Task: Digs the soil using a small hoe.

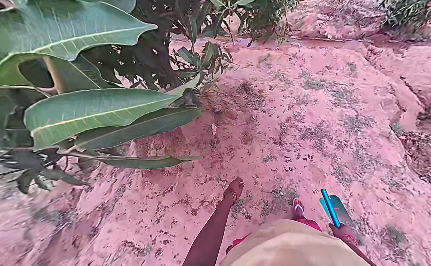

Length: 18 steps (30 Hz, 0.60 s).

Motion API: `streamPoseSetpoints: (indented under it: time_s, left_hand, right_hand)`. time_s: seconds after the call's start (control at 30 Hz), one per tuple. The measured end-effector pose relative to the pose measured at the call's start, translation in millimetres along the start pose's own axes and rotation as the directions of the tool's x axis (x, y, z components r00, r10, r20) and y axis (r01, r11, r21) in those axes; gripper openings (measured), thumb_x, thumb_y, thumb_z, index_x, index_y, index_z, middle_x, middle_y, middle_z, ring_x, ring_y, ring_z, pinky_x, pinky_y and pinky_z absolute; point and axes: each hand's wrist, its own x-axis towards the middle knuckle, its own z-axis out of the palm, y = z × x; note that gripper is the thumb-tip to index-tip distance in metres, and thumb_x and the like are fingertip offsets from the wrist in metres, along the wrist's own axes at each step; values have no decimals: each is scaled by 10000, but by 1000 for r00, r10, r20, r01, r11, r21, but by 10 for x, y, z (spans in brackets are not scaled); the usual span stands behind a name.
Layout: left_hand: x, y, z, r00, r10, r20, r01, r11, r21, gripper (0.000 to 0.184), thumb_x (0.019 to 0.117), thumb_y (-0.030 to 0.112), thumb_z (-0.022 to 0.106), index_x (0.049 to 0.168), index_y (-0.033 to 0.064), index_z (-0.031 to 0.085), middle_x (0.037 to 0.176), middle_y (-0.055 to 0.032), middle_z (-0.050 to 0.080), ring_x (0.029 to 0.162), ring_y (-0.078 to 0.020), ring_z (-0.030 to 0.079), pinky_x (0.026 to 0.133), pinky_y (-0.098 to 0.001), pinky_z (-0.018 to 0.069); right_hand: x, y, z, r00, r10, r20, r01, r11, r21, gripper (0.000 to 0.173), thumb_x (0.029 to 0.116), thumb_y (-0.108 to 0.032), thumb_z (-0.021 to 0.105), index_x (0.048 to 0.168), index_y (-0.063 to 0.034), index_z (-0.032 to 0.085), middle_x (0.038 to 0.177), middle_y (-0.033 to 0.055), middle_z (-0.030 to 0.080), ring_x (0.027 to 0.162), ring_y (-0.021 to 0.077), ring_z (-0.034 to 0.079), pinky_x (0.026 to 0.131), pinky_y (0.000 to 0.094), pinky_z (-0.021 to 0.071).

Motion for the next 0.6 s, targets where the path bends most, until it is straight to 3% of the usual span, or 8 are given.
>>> streamPoseSetpoints:
  time_s: [0.07, 0.13, 0.23, 0.3, 0.37, 0.43, 0.5, 0.6]
  left_hand:
    - [167, 487, 264, 995, 81, 51, -81, 997, -10, 436, 1108, 189, 435, 1489, -24, 446, 1350, -269, 601, 1294, -375, 579, 1130, -507, 423]
    - [315, 575, 631, 991, 80, 103, -79, 997, -16, 435, 1104, 187, 447, 1482, -28, 456, 1355, -270, 599, 1305, -383, 571, 1141, -510, 411]
    - [453, 73, 1256, 962, -227, 151, 243, 965, -98, 464, 1101, 276, 468, 1463, -12, 490, 1404, -269, 580, 1347, -391, 546, 1144, -541, 403]
    - [138, -306, 1652, 814, -571, 105, 580, 792, -191, 451, 1061, 329, 530, 1319, -33, 607, 1345, -262, 620, 1287, -384, 592, 1070, -552, 464]
    - [-180, -460, 1811, 560, -812, 165, 816, 507, -278, 468, 1053, 309, 533, 1290, -87, 609, 1375, -285, 595, 1321, -395, 570, 1074, -560, 460]
    - [-371, -576, 2093, 450, -871, 198, 856, 357, -373, 465, 1063, 286, 522, 1289, -112, 602, 1382, -307, 583, 1337, -408, 554, 1091, -570, 443]
    - [-500, -526, 2284, 497, -838, 226, 816, 363, -450, 458, 1098, 284, 464, 1287, -107, 607, 1361, -317, 593, 1325, -421, 558, 1098, -574, 425]
    - [-538, -254, 2504, 541, -799, 265, 762, 331, -557, 443, 1100, 279, 469, 1374, -54, 568, 1397, -306, 574, 1359, -422, 528, 1135, -574, 392]
  right_hand:
    - [565, -318, -202, 998, -41, 36, 41, 999, 1, 484, 1009, -363, 667, 1231, 67, 666, 1251, 293, 666, 1211, 398, 635, 1038, 560, 464]
    - [996, -665, -430, 992, -98, 82, 94, 994, 49, 432, 1013, -335, 672, 1181, 63, 671, 1088, 251, 686, 983, 336, 658, 902, 521, 497]
    - [1505, -1214, -846, 966, -193, 174, 161, 970, 184, 271, 1027, -264, 647, 1041, 6, 632, 698, 58, 535, 564, 151, 487, 561, 349, 445]
    - [1699, -1554, -1078, 933, -240, 268, 155, 941, 302, 173, 1031, -171, 629, 976, -19, 569, 564, -20, 434, 435, 85, 411, 433, 264, 397]
    - [1885, -2001, -1276, 895, -302, 327, 198, 928, 317, 151, 1041, -125, 606, 955, -23, 534, 522, -38, 394, 395, 63, 386, 397, 226, 374]
    - [2149, -2436, -1377, 863, -386, 325, 337, 920, 198, 159, 1034, -132, 626, 972, -1, 559, 546, -23, 418, 419, 69, 407, 422, 229, 386]
    - [2416, -2893, -1312, 828, -482, 286, 519, 852, -65, 234, 1009, -207, 681, 1032, 21, 635, 678, 59, 530, 558, 149, 497, 555, 330, 444]
    - [2411, -3486, -1159, 796, -539, 277, 605, 730, -317, 365, 995, -276, 689, 1163, 49, 684, 1058, 273, 690, 1007, 398, 657, 908, 589, 483]
